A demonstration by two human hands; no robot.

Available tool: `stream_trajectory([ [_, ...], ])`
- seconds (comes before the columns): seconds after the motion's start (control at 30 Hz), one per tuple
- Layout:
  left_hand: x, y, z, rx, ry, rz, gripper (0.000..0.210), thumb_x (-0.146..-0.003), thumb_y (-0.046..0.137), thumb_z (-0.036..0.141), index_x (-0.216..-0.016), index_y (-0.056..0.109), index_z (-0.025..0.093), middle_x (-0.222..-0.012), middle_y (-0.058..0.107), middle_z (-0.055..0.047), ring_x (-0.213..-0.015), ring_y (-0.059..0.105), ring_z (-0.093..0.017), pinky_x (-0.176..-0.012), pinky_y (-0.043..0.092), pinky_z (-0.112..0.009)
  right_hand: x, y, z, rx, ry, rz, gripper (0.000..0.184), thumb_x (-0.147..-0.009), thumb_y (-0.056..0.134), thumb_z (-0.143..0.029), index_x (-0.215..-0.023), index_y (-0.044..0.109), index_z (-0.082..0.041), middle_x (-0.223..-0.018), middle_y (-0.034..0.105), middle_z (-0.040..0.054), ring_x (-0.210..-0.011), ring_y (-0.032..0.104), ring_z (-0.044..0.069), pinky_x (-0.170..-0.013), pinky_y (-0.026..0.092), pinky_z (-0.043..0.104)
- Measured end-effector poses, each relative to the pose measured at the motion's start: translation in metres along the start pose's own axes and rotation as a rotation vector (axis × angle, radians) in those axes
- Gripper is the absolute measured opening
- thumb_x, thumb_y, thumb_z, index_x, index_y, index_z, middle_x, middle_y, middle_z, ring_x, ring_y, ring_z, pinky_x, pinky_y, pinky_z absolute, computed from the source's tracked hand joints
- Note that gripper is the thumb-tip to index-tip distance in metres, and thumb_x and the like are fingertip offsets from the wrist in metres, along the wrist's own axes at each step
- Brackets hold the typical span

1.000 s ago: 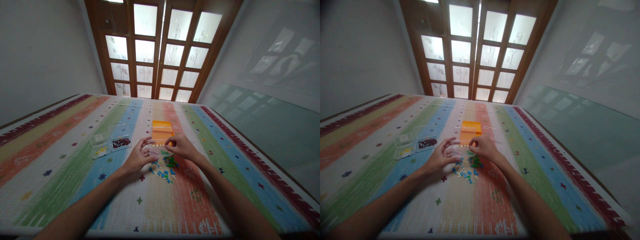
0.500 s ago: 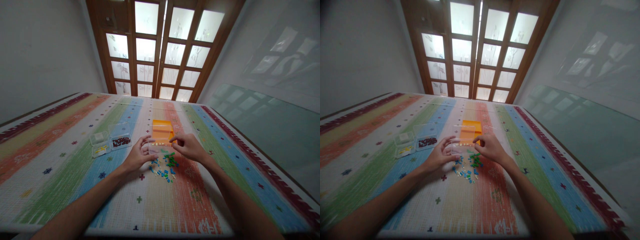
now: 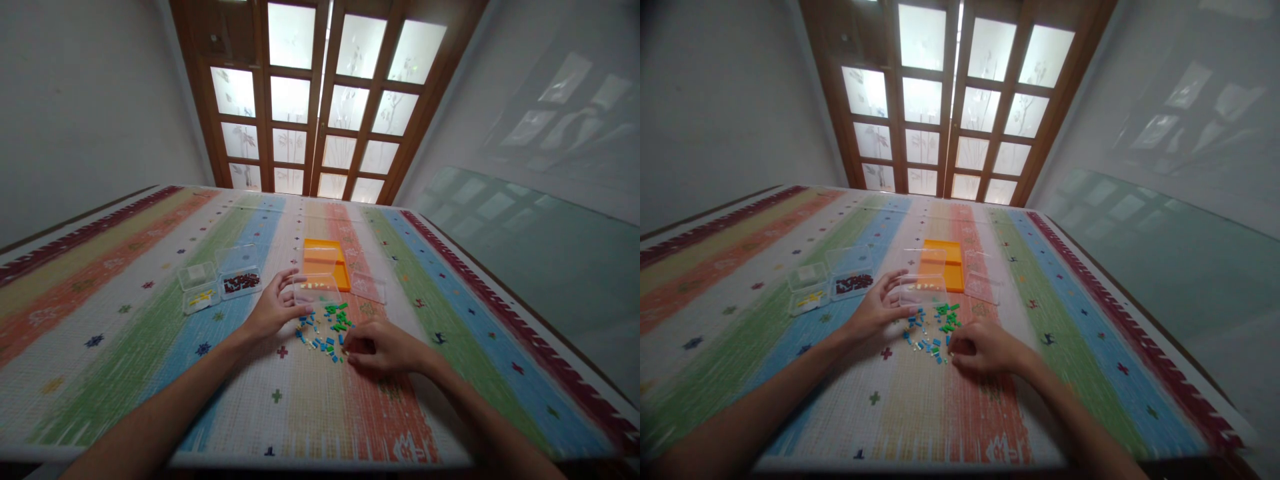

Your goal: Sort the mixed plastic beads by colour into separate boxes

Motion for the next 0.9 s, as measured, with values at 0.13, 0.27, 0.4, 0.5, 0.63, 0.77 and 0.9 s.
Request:
stream_trajectory([
  [0.13,0.0,-0.002,-0.002,0.006,0.009,-0.001,0.08,-0.062,0.089,0.015,-0.13,0.049,0.022,-0.135,0.053,-0.016,-0.088,0.071,-0.019,-0.086,0.06,-0.042,0.005,0.012,0.005,-0.026,0.001,0.034,0.019,-0.085,0.056,-0.023,-0.09,0.074,-0.017,-0.072,0.067,0.0028,-0.063,0.053,0.012,-0.062,0.04,0.024],
  [0.27,-0.001,-0.002,-0.003,0.013,0.019,-0.01,0.079,-0.063,0.089,0.015,-0.13,0.049,0.023,-0.135,0.054,-0.015,-0.089,0.071,-0.019,-0.085,0.061,-0.041,0.009,0.016,0.004,-0.045,-0.024,0.056,0.02,-0.085,0.055,-0.021,-0.087,0.074,-0.017,-0.073,0.067,0.0029,-0.064,0.054,0.012,-0.062,0.041,0.024],
  [0.4,0.0,-0.001,-0.001,0.005,0.012,-0.015,0.079,-0.062,0.089,0.014,-0.13,0.049,0.023,-0.135,0.054,-0.015,-0.089,0.071,-0.02,-0.085,0.06,-0.042,0.011,0.017,0.001,-0.087,-0.04,0.064,0.02,-0.085,0.055,-0.021,-0.086,0.074,-0.017,-0.074,0.068,0.0032,-0.065,0.055,0.012,-0.063,0.041,0.024],
  [0.5,0.0,-0.001,-0.001,0.003,0.005,-0.01,0.079,-0.061,0.089,0.015,-0.129,0.05,0.023,-0.134,0.054,-0.015,-0.087,0.071,-0.019,-0.083,0.06,-0.041,0.012,0.017,0.001,-0.144,-0.03,0.052,0.018,-0.085,0.058,-0.025,-0.087,0.074,-0.017,-0.074,0.067,0.0031,-0.065,0.055,0.012,-0.062,0.041,0.024],
  [0.63,-0.001,-0.001,0.0,0.003,0.012,-0.006,0.079,-0.061,0.089,0.015,-0.129,0.05,0.024,-0.134,0.055,-0.015,-0.087,0.071,-0.02,-0.082,0.06,-0.041,0.013,0.016,0.006,-0.207,0.053,0.067,0.018,-0.086,0.062,-0.031,-0.087,0.071,-0.016,-0.065,0.06,-0.0006,-0.057,0.049,0.01,-0.054,0.037,0.022],
  [0.77,-0.001,-0.001,0.0,0.002,0.006,-0.005,0.081,-0.06,0.09,0.016,-0.129,0.049,0.023,-0.135,0.054,-0.015,-0.086,0.071,-0.02,-0.082,0.06,-0.041,0.012,0.017,0.009,-0.197,0.077,0.072,0.017,-0.088,0.06,-0.031,-0.087,0.069,-0.016,-0.067,0.06,-0.0005,-0.058,0.05,0.01,-0.056,0.037,0.022],
  [0.9,0.0,-0.001,0.0,0.002,0.007,-0.006,0.082,-0.06,0.091,0.018,-0.13,0.048,0.023,-0.135,0.054,-0.016,-0.086,0.071,-0.019,-0.083,0.06,-0.04,0.013,0.02,0.01,-0.206,0.08,0.054,0.015,-0.086,0.061,-0.029,-0.088,0.068,-0.016,-0.067,0.059,-0.0011,-0.058,0.05,0.01,-0.057,0.038,0.022],
])
Point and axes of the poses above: each hand's wrist, its own x-axis away from the middle knuckle, its own y-axis out of the palm, z = x × y, the point moved 4 cm from there along -x, towards the middle knuckle
